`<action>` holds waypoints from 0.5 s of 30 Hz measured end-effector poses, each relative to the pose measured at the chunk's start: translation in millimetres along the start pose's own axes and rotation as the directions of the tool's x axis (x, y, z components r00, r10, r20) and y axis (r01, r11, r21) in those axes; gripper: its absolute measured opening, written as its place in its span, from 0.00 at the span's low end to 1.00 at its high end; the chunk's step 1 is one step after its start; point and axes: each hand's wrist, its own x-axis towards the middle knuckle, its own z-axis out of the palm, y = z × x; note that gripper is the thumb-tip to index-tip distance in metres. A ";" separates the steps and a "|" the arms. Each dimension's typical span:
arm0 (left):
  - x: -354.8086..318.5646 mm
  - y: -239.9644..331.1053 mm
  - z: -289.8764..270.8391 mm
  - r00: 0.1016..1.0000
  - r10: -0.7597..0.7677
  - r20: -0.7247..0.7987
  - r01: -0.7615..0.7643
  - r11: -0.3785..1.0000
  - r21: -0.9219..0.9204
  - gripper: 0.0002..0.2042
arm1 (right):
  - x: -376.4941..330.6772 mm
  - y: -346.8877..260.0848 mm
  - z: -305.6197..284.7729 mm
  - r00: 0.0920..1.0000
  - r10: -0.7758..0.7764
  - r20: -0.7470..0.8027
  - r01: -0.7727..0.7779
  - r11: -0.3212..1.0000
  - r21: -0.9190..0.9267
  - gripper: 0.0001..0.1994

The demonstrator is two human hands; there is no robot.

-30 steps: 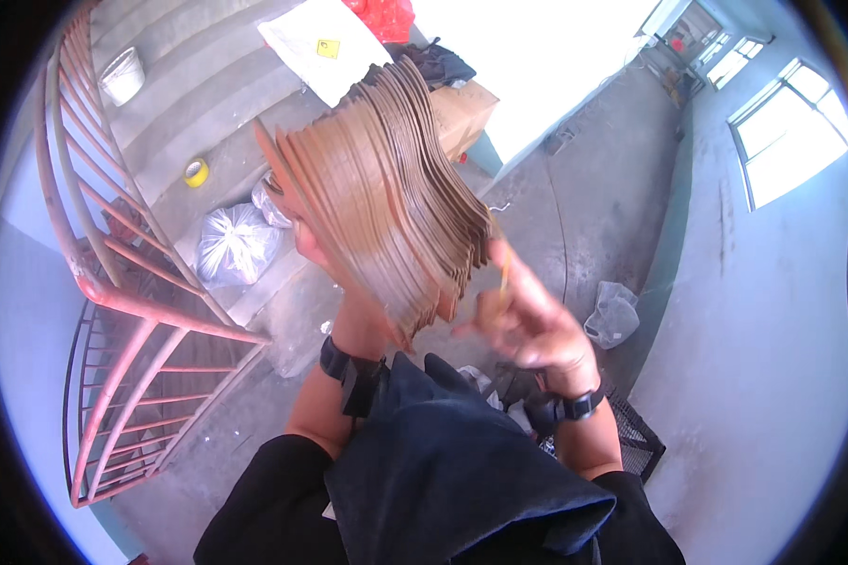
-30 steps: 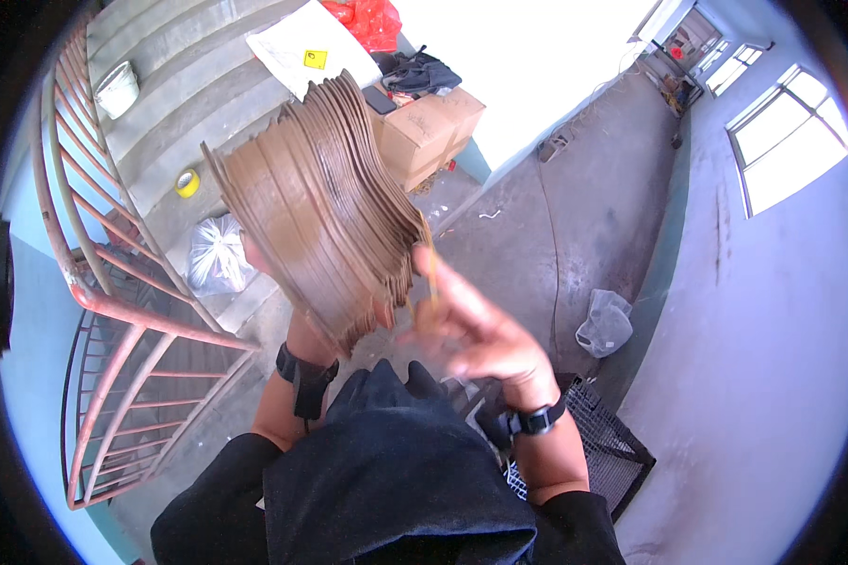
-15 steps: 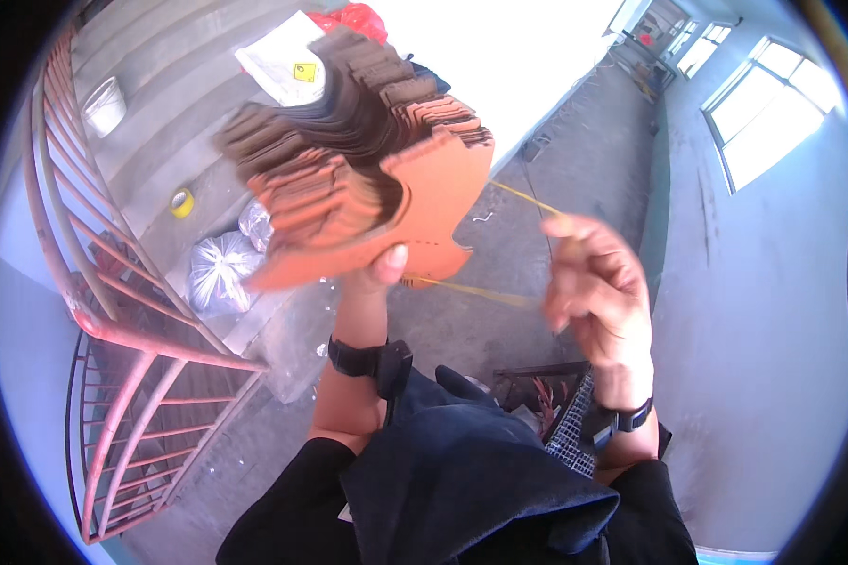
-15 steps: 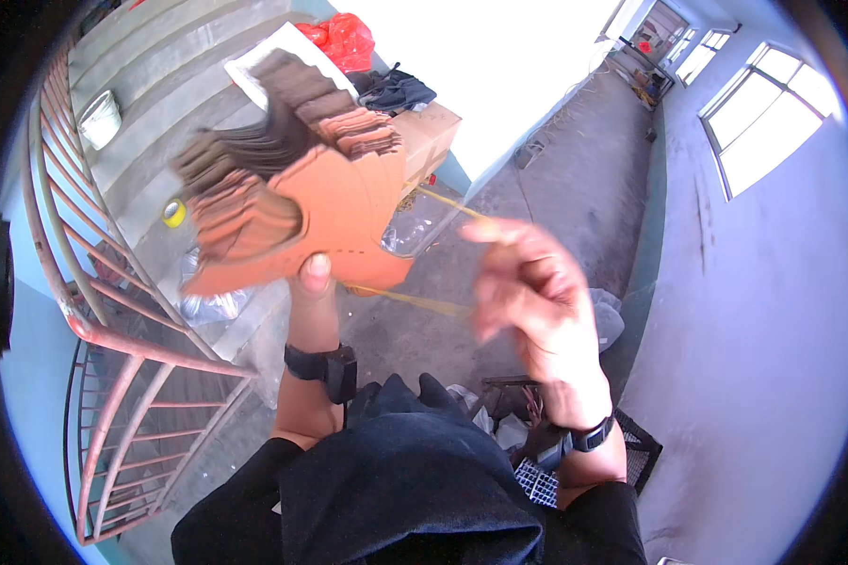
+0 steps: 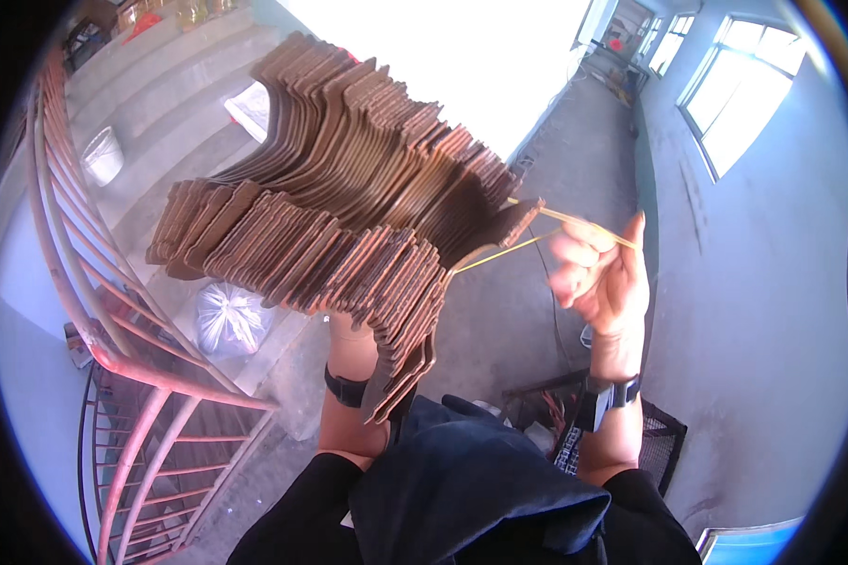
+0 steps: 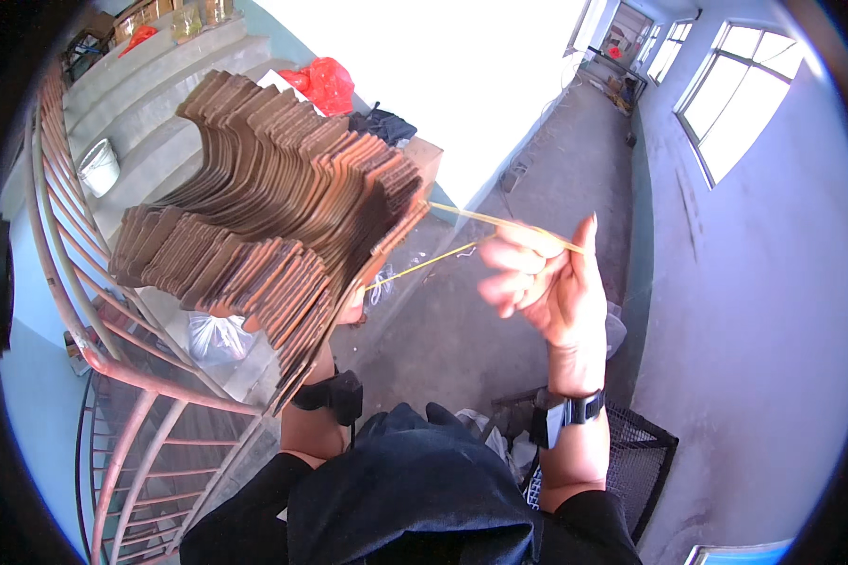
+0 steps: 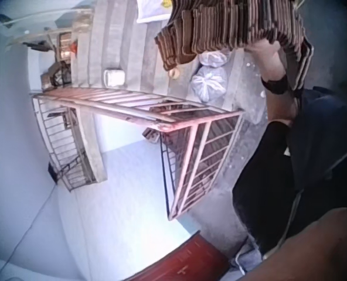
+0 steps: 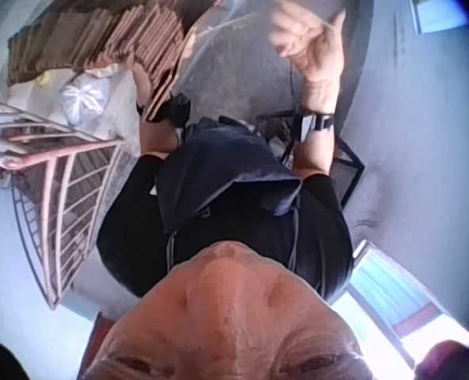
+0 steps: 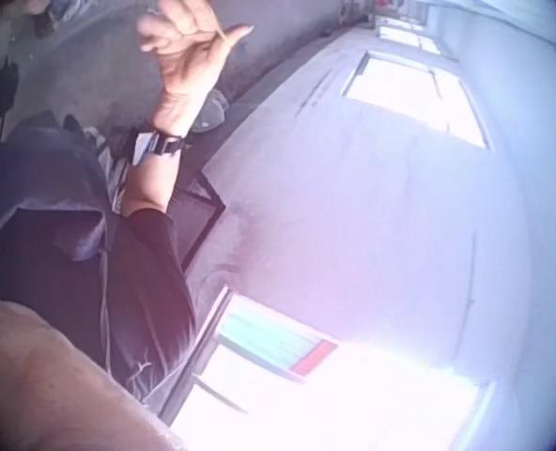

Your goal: Spraying adhesive onto shoe components, stacking them, and packing them into a plastic bag.

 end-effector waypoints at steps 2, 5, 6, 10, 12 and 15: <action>0.5 3.0 3.0 0.997 0.081 0.001 -0.080 0.983 0.164 0.44 | -0.4 12.6 12.3 0.975 -0.188 -0.119 0.197 0.978 0.068 0.45; 28.4 -7.4 21.5 0.983 0.179 0.029 -0.174 0.882 0.438 0.43 | -5.7 39.6 -3.0 0.928 -0.360 -0.093 0.308 0.883 -0.354 0.51; 35.5 -3.8 26.4 0.982 0.186 0.023 -0.177 0.886 0.428 0.43 | -8.5 45.2 2.6 0.918 -0.379 -0.115 0.275 0.818 -0.505 0.59; 62.7 -9.9 19.8 0.955 0.203 0.217 -0.252 0.939 0.232 0.44 | 4.7 41.9 54.2 0.934 -0.356 0.000 0.148 0.386 -0.911 0.65; 60.8 -3.6 3.0 0.917 0.223 0.332 -0.275 0.954 0.119 0.44 | 27.5 35.4 63.0 0.971 -0.241 0.007 0.052 0.181 -0.982 0.64; 49.9 -4.0 -37.2 0.831 0.273 0.484 -0.279 0.958 -0.062 0.45 | 56.8 17.5 68.0 0.991 -0.131 0.014 0.038 0.185 -0.982 0.57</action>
